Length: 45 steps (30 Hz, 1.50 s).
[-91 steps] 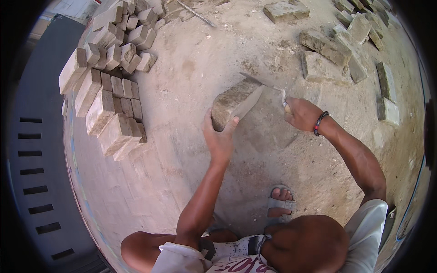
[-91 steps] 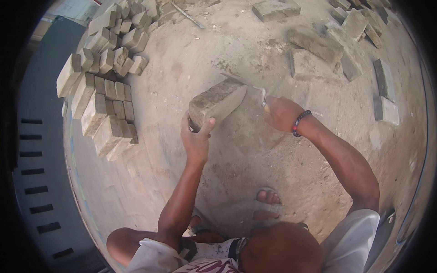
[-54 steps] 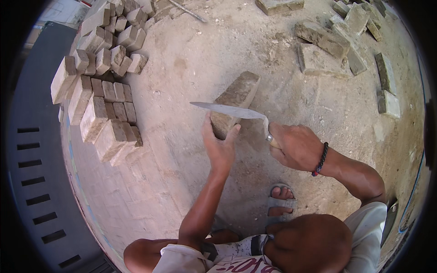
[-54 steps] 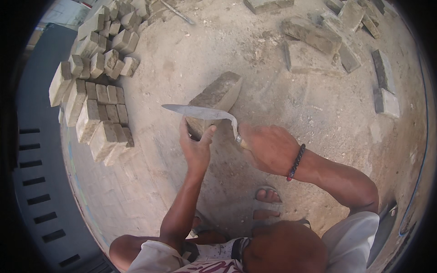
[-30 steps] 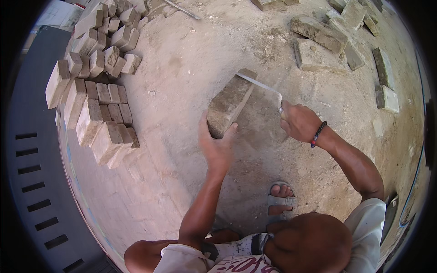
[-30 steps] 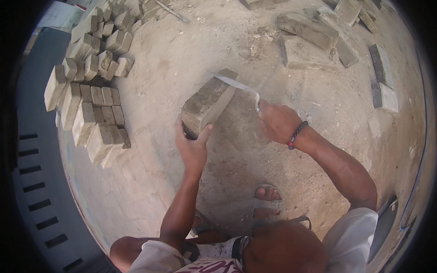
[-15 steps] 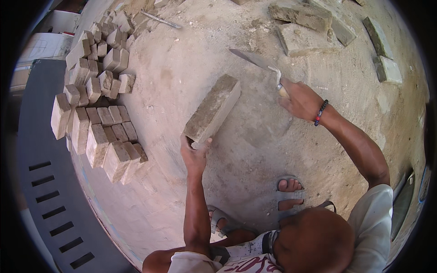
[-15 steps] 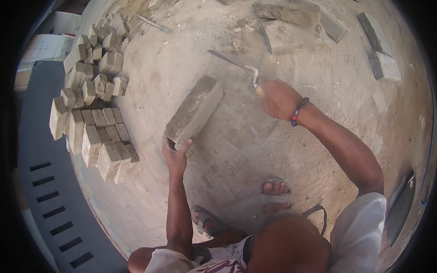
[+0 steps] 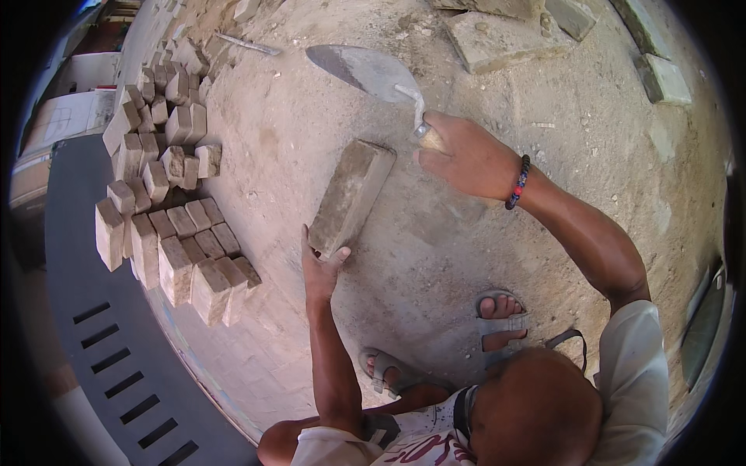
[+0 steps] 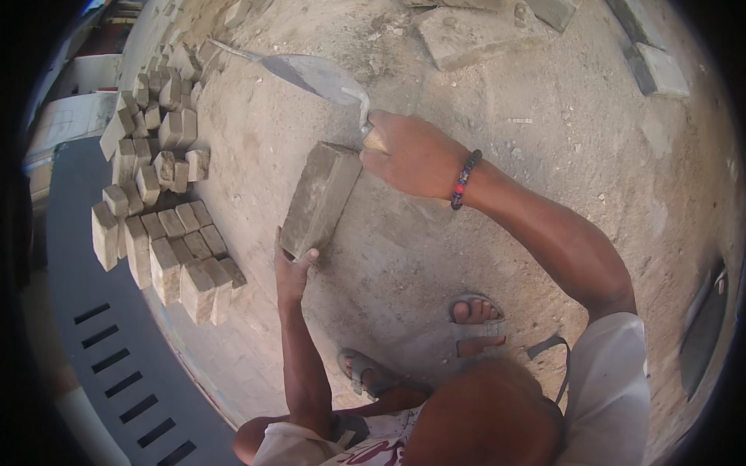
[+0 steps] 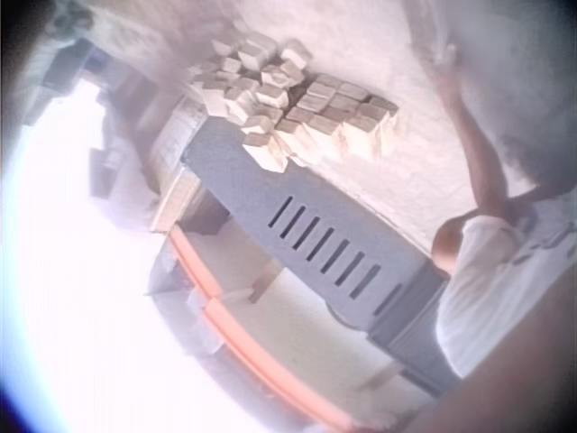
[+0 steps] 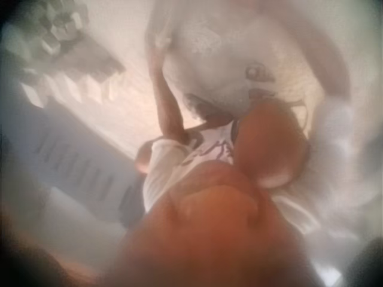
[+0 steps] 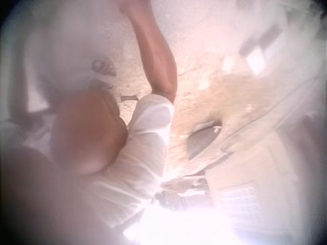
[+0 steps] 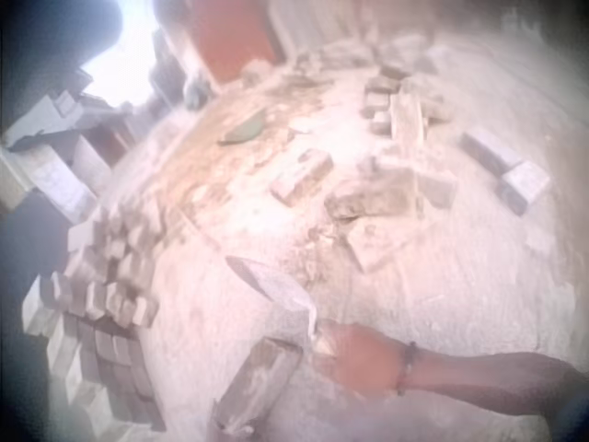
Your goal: The person uses a trowel to chip and smooth the edges of rectangular stone blocks. They repeatedly pick up blocks, strike them with the trowel, and place them back on the ground.
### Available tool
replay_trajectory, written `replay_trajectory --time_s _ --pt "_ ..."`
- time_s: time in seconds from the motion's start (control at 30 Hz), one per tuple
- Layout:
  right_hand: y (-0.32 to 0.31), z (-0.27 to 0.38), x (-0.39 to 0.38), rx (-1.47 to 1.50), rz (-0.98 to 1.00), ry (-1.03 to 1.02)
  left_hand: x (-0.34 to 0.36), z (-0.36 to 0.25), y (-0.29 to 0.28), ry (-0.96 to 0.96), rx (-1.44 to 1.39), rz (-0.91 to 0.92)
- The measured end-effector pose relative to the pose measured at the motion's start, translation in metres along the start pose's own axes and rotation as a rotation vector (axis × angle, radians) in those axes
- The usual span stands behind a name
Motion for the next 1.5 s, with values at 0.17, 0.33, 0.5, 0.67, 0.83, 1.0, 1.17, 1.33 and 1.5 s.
replay_trajectory --time_s 0.17,0.33,0.5,0.67,0.83,1.0,1.17,1.33,1.5 --pt "0.060 -0.062 -0.010 0.078 0.363 0.283 0.016 -0.077 0.002 0.184 0.192 -0.121" --pt "0.028 -0.021 -0.003 0.098 0.215 0.085 0.050 -0.112 0.036 0.286 0.535 0.012" --pt "0.055 -0.075 -0.011 0.024 0.330 0.196 0.065 -0.135 0.090 0.130 0.870 -0.002" --pt "0.023 -0.039 -0.006 0.107 0.127 -0.010 0.062 -0.125 0.087 0.158 0.932 -0.173" --pt "0.050 -0.086 0.014 0.073 0.373 0.138 0.062 -0.122 0.095 0.209 0.926 -0.179" --pt "0.052 -0.053 0.011 0.083 0.418 0.092 0.061 -0.118 0.090 0.184 0.929 -0.168" --pt "0.024 -0.046 0.018 0.104 0.351 0.115 0.062 -0.123 0.090 0.198 0.921 -0.173" --pt "0.047 -0.071 0.015 0.088 0.477 0.162 0.061 -0.126 0.094 0.188 0.911 -0.158" --pt "0.027 -0.040 0.010 0.104 0.367 0.111 0.061 -0.122 0.090 0.164 0.912 -0.172"
Point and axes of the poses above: each hand's wrist, its own x-axis towards the middle knuckle, its own y-axis out of the palm, z = x × y, the point moved 6 cm from there along x, towards the middle knuckle, and after that the axes turned 4 degrees about z, right-handed, at the moved point
